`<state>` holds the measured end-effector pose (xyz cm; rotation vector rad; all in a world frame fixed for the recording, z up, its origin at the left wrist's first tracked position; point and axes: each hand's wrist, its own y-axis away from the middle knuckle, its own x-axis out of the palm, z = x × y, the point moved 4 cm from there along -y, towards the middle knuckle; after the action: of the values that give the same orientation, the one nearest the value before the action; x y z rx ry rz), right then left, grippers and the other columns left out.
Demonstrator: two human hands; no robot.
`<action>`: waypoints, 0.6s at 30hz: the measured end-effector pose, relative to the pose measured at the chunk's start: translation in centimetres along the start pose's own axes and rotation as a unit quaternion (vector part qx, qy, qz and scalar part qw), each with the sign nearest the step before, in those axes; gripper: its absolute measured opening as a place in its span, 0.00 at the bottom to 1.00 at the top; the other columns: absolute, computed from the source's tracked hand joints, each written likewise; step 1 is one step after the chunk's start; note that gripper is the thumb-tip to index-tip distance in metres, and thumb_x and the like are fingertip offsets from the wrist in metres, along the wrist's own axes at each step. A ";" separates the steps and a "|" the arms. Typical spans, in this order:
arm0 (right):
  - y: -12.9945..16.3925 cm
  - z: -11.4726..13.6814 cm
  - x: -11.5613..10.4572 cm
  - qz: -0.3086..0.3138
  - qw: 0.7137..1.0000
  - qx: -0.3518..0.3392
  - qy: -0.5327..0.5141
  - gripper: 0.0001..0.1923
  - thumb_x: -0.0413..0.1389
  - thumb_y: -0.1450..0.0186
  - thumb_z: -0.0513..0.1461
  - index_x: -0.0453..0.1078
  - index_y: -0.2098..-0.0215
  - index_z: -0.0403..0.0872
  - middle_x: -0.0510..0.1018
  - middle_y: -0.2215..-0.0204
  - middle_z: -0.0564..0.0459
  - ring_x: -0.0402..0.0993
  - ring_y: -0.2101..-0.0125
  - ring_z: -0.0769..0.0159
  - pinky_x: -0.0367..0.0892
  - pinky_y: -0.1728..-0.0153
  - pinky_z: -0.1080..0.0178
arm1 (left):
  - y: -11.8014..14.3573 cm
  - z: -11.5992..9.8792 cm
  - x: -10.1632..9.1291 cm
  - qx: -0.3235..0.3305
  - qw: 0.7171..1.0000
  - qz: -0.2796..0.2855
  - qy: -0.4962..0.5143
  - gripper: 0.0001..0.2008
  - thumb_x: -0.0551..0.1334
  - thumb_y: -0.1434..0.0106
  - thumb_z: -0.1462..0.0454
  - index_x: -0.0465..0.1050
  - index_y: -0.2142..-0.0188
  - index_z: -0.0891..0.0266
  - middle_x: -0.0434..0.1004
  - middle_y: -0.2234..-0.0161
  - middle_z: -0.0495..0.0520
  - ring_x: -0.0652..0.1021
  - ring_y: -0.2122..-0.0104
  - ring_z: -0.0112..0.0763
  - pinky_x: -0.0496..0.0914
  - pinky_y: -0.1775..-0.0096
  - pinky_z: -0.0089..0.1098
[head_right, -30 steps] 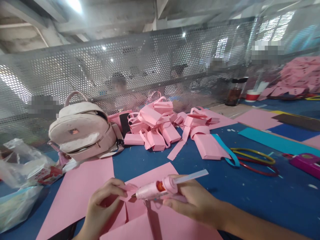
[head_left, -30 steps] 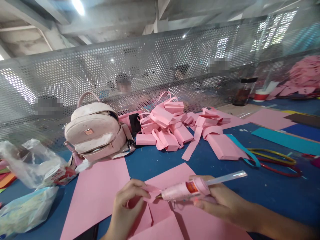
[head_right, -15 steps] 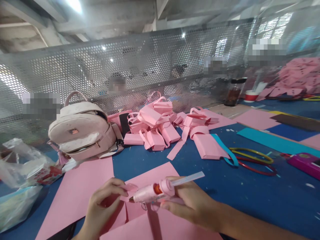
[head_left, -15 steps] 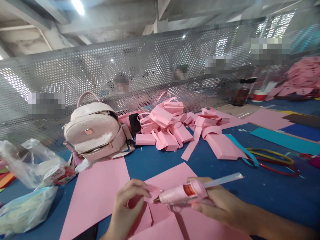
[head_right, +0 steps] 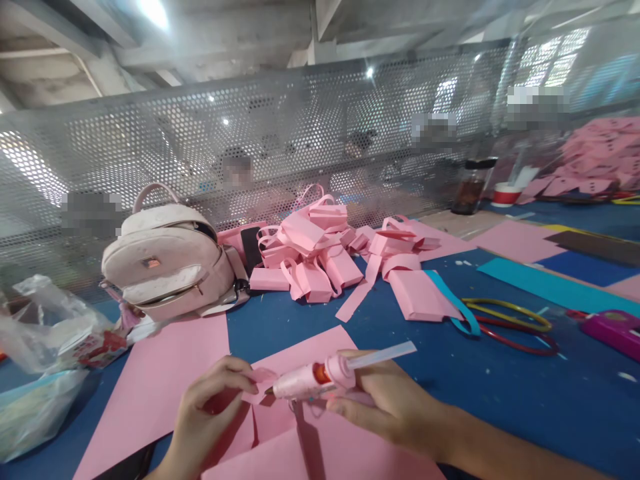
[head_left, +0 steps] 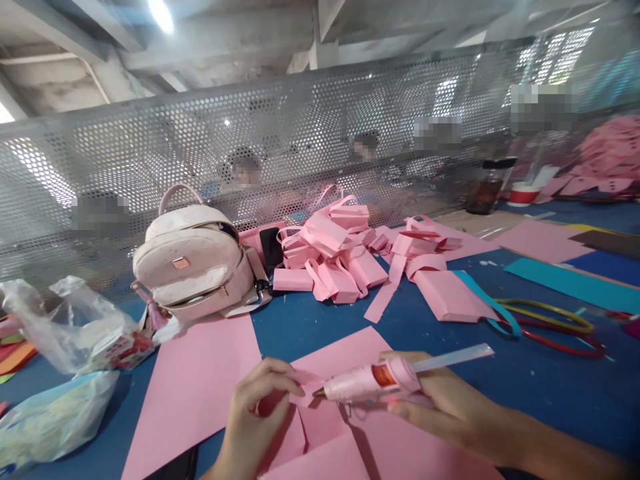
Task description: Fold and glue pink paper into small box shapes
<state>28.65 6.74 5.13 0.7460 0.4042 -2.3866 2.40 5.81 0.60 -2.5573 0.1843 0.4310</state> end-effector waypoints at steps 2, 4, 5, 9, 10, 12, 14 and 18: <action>0.0 0.0 -0.2 -0.006 1.000 0.002 0.005 0.22 0.49 0.30 0.51 0.78 0.58 0.45 0.80 0.63 0.44 0.78 0.63 0.53 0.71 0.59 0.59 | 0.0 0.0 0.1 -0.004 1.000 0.002 0.002 0.11 0.61 0.36 0.72 0.80 0.67 0.57 0.79 0.62 0.55 0.81 0.62 0.35 0.74 0.60 0.32; 0.0 0.1 -0.3 0.005 1.000 0.000 0.007 0.22 0.48 0.30 0.51 0.78 0.57 0.45 0.80 0.62 0.44 0.78 0.62 0.53 0.71 0.58 0.58 | 0.0 -0.1 0.0 -0.014 1.000 -0.005 0.004 0.10 0.61 0.37 0.72 0.80 0.68 0.57 0.79 0.62 0.55 0.81 0.62 0.35 0.74 0.60 0.32; 0.0 0.1 -0.4 0.011 1.000 -0.003 0.007 0.22 0.48 0.29 0.51 0.78 0.56 0.46 0.81 0.61 0.44 0.78 0.61 0.53 0.71 0.57 0.58 | 0.0 -0.1 0.0 -0.019 1.000 -0.009 0.005 0.10 0.61 0.37 0.72 0.80 0.68 0.57 0.79 0.62 0.55 0.81 0.62 0.35 0.74 0.59 0.32; 0.0 0.1 -0.7 0.018 1.000 -0.005 0.006 0.21 0.48 0.29 0.50 0.78 0.53 0.47 0.81 0.59 0.44 0.79 0.59 0.53 0.71 0.57 0.58 | 0.0 -0.3 0.1 -0.015 1.000 -0.004 0.005 0.10 0.61 0.37 0.72 0.80 0.68 0.57 0.79 0.62 0.55 0.81 0.62 0.36 0.74 0.60 0.32; 0.0 0.1 -0.8 0.013 1.000 -0.004 0.007 0.21 0.49 0.29 0.50 0.78 0.53 0.47 0.81 0.58 0.44 0.79 0.59 0.53 0.71 0.57 0.58 | 0.0 -0.3 0.1 -0.014 1.000 -0.003 0.003 0.10 0.61 0.38 0.72 0.80 0.68 0.58 0.79 0.63 0.55 0.81 0.62 0.36 0.74 0.60 0.32; 0.1 0.0 -0.9 0.013 1.000 -0.003 0.011 0.21 0.49 0.29 0.50 0.78 0.52 0.47 0.81 0.58 0.44 0.79 0.59 0.53 0.72 0.57 0.59 | 0.0 -0.2 0.0 -0.019 1.000 -0.014 0.001 0.10 0.61 0.38 0.72 0.81 0.68 0.58 0.79 0.63 0.55 0.80 0.63 0.35 0.74 0.61 0.31; 0.1 -0.2 -1.0 0.015 1.000 -0.003 0.019 0.21 0.50 0.29 0.49 0.77 0.50 0.46 0.81 0.58 0.44 0.79 0.60 0.54 0.72 0.59 0.60 | 0.0 -0.2 -0.1 -0.026 0.999 -0.023 0.000 0.10 0.61 0.38 0.72 0.81 0.69 0.58 0.79 0.64 0.55 0.80 0.63 0.35 0.73 0.62 0.31; 0.2 -0.4 -1.3 0.015 0.999 -0.002 0.049 0.21 0.50 0.29 0.50 0.77 0.51 0.46 0.81 0.60 0.45 0.79 0.62 0.55 0.73 0.62 0.61 | 0.0 -0.2 0.0 -0.017 1.000 -0.013 0.001 0.13 0.60 0.40 0.74 0.81 0.68 0.57 0.78 0.63 0.54 0.80 0.63 0.33 0.72 0.61 0.29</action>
<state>29.79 7.35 5.60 0.8646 0.4350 -2.3277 2.48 5.65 0.76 -2.5905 0.1460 0.4249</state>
